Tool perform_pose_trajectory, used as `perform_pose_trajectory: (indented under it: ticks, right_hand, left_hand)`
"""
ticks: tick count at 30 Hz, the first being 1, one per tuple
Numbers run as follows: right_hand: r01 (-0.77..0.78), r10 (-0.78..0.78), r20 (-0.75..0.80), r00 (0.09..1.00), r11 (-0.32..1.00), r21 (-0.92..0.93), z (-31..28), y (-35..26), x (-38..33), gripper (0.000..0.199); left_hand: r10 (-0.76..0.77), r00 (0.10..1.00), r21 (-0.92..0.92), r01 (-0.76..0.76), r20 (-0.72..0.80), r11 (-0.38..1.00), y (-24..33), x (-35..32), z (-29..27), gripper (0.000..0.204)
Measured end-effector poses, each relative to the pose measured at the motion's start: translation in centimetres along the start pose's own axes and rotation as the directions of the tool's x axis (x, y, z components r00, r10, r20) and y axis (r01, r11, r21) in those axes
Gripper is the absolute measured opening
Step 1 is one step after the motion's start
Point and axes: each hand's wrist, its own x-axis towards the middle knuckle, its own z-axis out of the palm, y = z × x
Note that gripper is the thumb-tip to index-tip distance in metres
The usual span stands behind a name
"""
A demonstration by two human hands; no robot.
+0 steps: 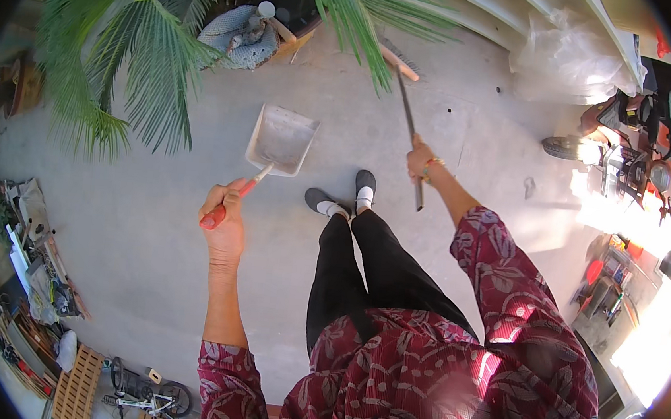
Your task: The person sweeps a concrete floor using a broom and dustpan, collecting debris into the dustpan and emptying it into a bucket. They then pick up a laundry basket and walk into an indoor room, placing the basket on a table.
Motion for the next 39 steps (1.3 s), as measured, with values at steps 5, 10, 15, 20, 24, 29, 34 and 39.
perform_pose_trajectory:
  ticks: [5,10,15,20,24,29,34,39]
  right_hand:
    - [-0.102,0.23,0.278,0.933,0.907,-0.409,9.2,3.3,-9.0,0.063]
    - [0.03,0.1,0.519,0.849,0.971,-0.237,0.8,2.5,-13.3,0.064]
    - [-0.021,0.071,0.33,0.941,0.988,-0.154,-9.7,3.5,-15.3,0.06]
    - [-0.055,0.057,0.104,0.993,0.998,-0.024,-13.7,1.7,-10.1,0.062]
    - [-0.058,0.041,0.066,0.997,0.955,0.292,-8.9,1.3,-4.5,0.007]
    - [-0.281,0.218,0.315,0.924,0.944,0.172,10.4,9.5,-8.8,0.02]
    - [-0.223,0.195,0.464,0.864,0.975,0.006,11.1,7.9,-17.1,0.054]
    - [-0.091,0.081,0.358,0.93,0.996,0.009,2.3,6.0,-18.6,0.057]
  left_hand:
    - [-0.024,0.999,0.046,0.025,-0.023,0.999,0.9,-0.4,0.7,0.017]
    - [-0.006,0.998,0.068,0.01,-0.056,0.998,0.3,-1.0,0.7,0.019]
    - [-0.023,0.994,0.059,0.03,-0.106,0.998,-0.2,-2.9,-1.4,0.02]
    - [-0.089,0.977,0.0,0.091,-0.193,0.996,-0.2,-5.4,-4.8,0.021]
    - [-0.092,0.979,0.024,0.098,-0.181,0.995,-0.8,-6.6,-5.5,0.02]
    - [-0.036,0.989,0.135,0.056,-0.144,0.989,-3.4,-5.9,-3.6,0.019]
    - [-0.032,0.985,0.102,0.05,-0.169,0.994,-3.3,-5.6,-4.2,0.02]
    - [-0.073,0.962,-0.005,0.075,-0.263,0.997,-2.9,-6.7,-8.9,0.024]
